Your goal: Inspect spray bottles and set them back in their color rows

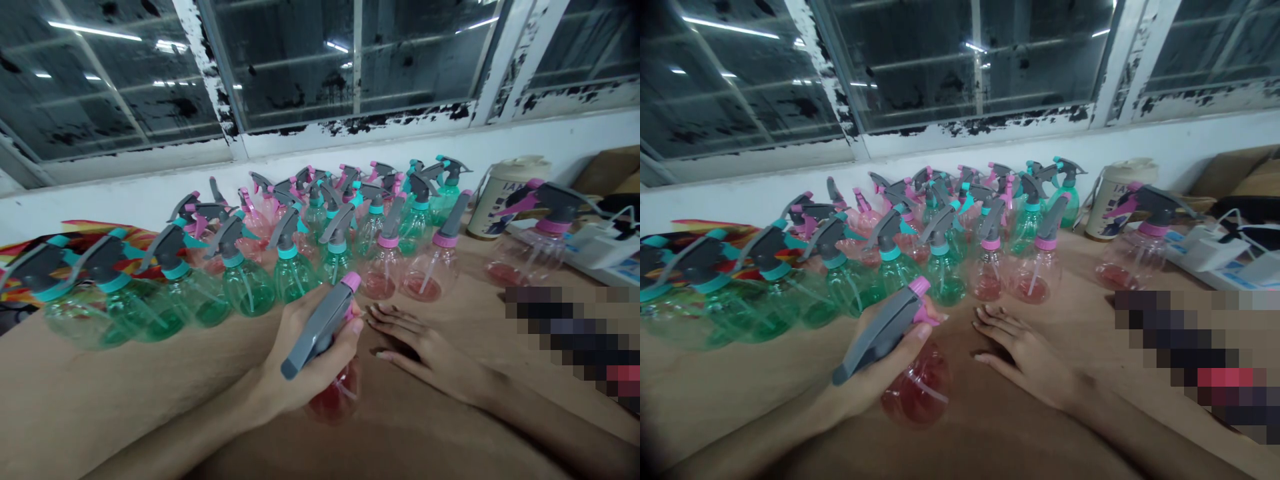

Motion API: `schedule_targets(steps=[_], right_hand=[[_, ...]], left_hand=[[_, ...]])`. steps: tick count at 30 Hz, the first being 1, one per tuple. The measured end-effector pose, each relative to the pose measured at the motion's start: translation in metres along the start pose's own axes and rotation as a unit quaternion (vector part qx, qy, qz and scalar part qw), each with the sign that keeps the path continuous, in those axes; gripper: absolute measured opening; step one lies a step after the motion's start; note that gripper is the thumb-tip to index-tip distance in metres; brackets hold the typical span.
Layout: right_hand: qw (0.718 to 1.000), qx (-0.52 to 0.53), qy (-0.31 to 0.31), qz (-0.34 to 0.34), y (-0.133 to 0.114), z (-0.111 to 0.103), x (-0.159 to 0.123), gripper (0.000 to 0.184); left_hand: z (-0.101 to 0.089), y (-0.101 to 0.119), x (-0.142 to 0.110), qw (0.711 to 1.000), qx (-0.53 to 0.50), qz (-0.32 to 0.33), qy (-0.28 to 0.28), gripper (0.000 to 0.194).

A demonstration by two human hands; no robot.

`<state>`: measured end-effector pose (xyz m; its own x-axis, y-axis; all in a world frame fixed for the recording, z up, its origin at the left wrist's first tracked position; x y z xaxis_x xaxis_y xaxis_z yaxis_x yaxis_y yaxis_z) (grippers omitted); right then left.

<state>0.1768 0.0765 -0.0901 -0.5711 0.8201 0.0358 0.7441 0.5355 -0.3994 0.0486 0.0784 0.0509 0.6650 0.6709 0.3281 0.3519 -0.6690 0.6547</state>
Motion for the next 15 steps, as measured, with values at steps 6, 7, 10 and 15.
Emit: schedule_targets(steps=[6, 7, 10, 15], right_hand=[[1.000, 0.011, 0.012, -0.010, -0.0004, -0.0006, -0.0011, 0.055], [1.000, 0.011, 0.013, -0.011, -0.0003, -0.0003, -0.0012, 0.054], [1.000, -0.001, 0.014, -0.007, 0.0005, 0.0011, -0.0008, 0.053], [1.000, 0.006, 0.010, -0.006, -0.0053, -0.0033, 0.0011, 0.048]], left_hand=[[0.0047, -0.0004, -0.0017, 1.000, -0.005, 0.009, -0.014, 0.005], [0.0048, -0.0013, -0.0023, 1.000, -0.008, 0.005, -0.015, 0.005], [0.0032, -0.0019, -0.0042, 1.000, -0.010, 0.001, -0.012, 0.008], [0.0014, 0.0018, -0.0056, 0.999, -0.021, 0.029, -0.003, 0.003]])
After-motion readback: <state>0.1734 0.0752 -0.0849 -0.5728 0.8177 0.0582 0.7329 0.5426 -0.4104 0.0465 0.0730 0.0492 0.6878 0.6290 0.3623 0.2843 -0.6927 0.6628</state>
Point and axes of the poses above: each hand's wrist, its own x-axis towards the middle knuckle, its own z-axis out of the palm, y = z × x, the point moved 10 cm from there along x, towards the middle knuckle, and after that the axes turned 14 degrees about -y, right-handed, at the moved point
